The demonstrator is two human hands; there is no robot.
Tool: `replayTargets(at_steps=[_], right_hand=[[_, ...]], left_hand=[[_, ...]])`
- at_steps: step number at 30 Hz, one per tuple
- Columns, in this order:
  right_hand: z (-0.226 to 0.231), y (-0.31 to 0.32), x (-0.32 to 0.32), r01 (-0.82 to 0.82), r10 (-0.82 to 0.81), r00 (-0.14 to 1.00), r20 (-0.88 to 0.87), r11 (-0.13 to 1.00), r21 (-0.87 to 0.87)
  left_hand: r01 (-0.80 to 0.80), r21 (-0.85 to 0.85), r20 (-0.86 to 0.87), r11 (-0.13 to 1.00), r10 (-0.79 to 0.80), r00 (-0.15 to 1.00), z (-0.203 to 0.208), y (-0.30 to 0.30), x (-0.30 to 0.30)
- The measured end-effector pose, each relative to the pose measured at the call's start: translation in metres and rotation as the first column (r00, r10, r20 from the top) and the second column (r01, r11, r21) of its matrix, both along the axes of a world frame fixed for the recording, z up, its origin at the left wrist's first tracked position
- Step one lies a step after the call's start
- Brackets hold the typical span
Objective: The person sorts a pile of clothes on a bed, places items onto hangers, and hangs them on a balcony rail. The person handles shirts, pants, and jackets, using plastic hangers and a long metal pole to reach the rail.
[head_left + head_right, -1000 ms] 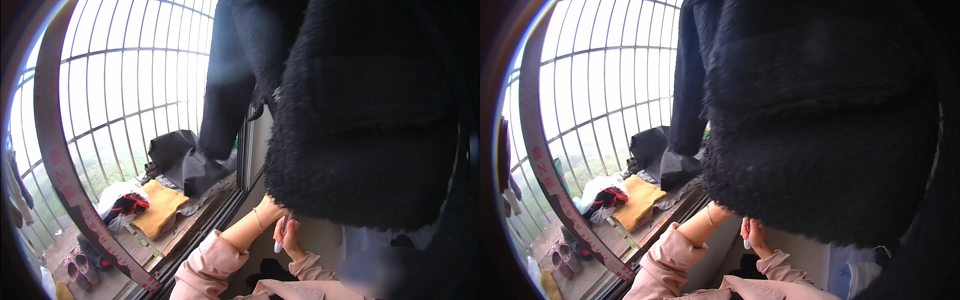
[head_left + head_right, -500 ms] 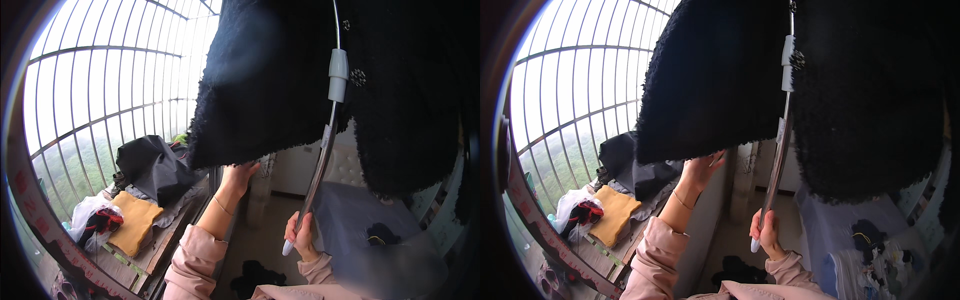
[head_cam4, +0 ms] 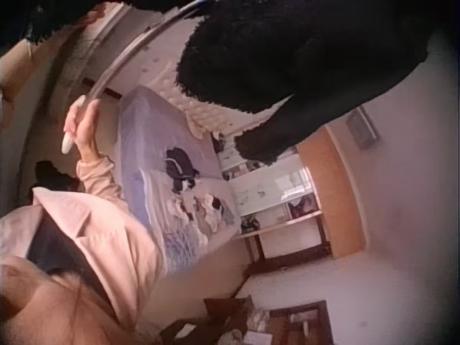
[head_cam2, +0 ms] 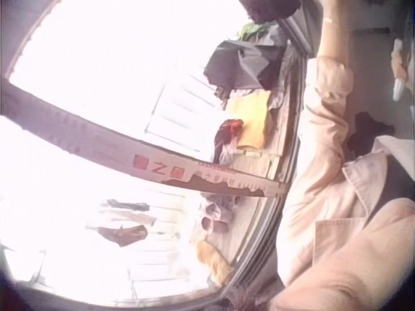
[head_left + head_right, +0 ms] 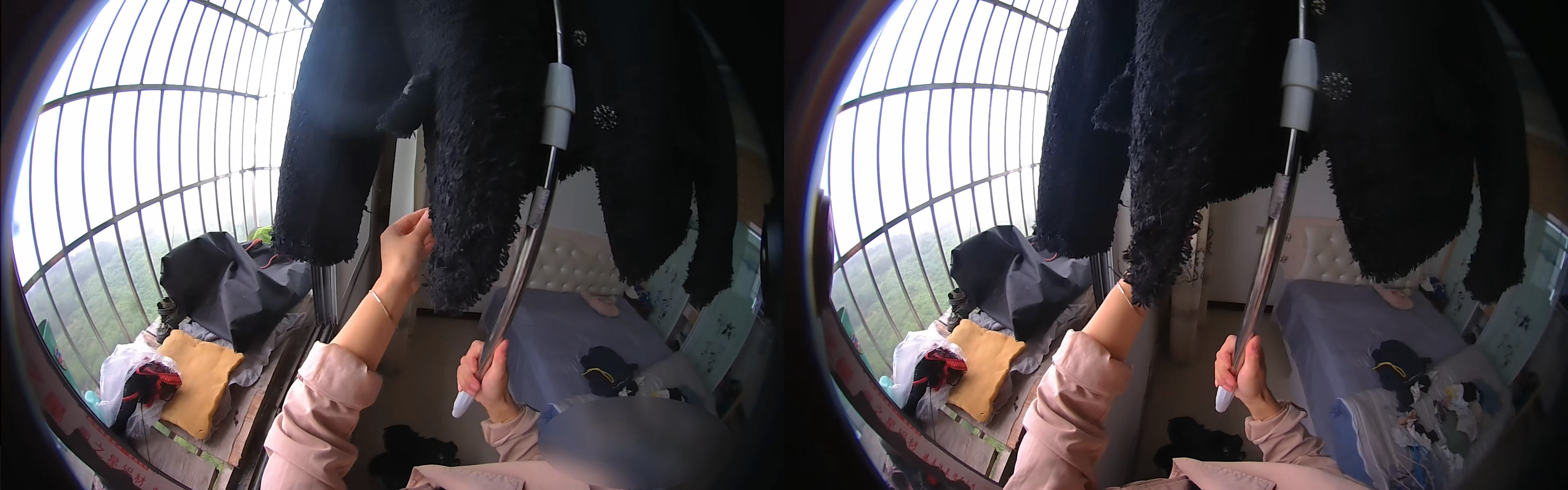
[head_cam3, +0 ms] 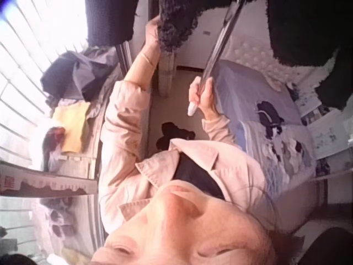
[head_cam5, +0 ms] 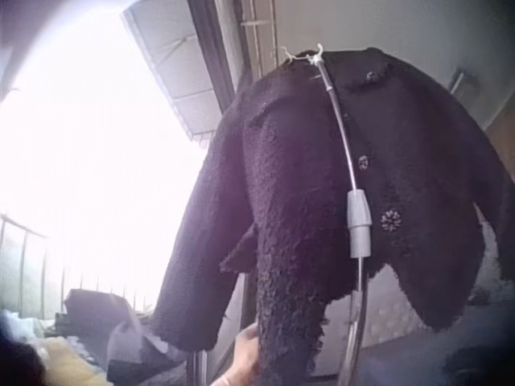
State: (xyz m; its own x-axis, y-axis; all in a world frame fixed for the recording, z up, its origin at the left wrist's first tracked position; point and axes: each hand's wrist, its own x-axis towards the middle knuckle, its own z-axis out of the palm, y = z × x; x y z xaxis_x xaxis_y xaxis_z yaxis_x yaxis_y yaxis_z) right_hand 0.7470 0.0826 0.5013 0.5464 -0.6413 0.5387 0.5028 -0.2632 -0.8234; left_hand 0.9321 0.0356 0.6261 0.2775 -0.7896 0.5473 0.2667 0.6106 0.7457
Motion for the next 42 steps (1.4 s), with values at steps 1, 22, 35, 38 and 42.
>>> replayTargets(at_steps=[1, 22, 35, 38, 42], right_hand=[[0.000, -0.002, -0.004, -0.025, 0.025, 1.000, 0.009, 1.000, 0.004], [-0.016, -0.005, -0.038, -0.089, 0.075, 0.989, 0.131, 0.991, 0.105], [-0.043, -0.057, -0.070, 0.094, -0.134, 0.976, 0.173, 0.970, 0.224], [-0.073, -0.082, -0.078, 0.159, -0.202, 0.966, 0.164, 0.957, 0.244], [-0.077, -0.081, -0.071, 0.131, -0.180, 0.962, 0.206, 0.964, 0.229]], left_hand=[[0.007, -0.064, -0.068, 0.998, -0.012, 0.998, -0.005, 0.000, -0.004], [0.075, -0.189, 0.459, 0.979, 0.021, 0.888, -0.008, -0.025, -0.071], [-0.845, -0.266, 0.392, 0.464, 0.853, 0.345, -0.072, 0.053, 0.121], [-0.965, -0.223, 0.480, 0.139, 0.877, 0.015, -0.073, 0.095, 0.184], [-0.965, 0.098, 0.613, -0.245, 0.778, -0.135, -0.072, 0.180, 0.270]])
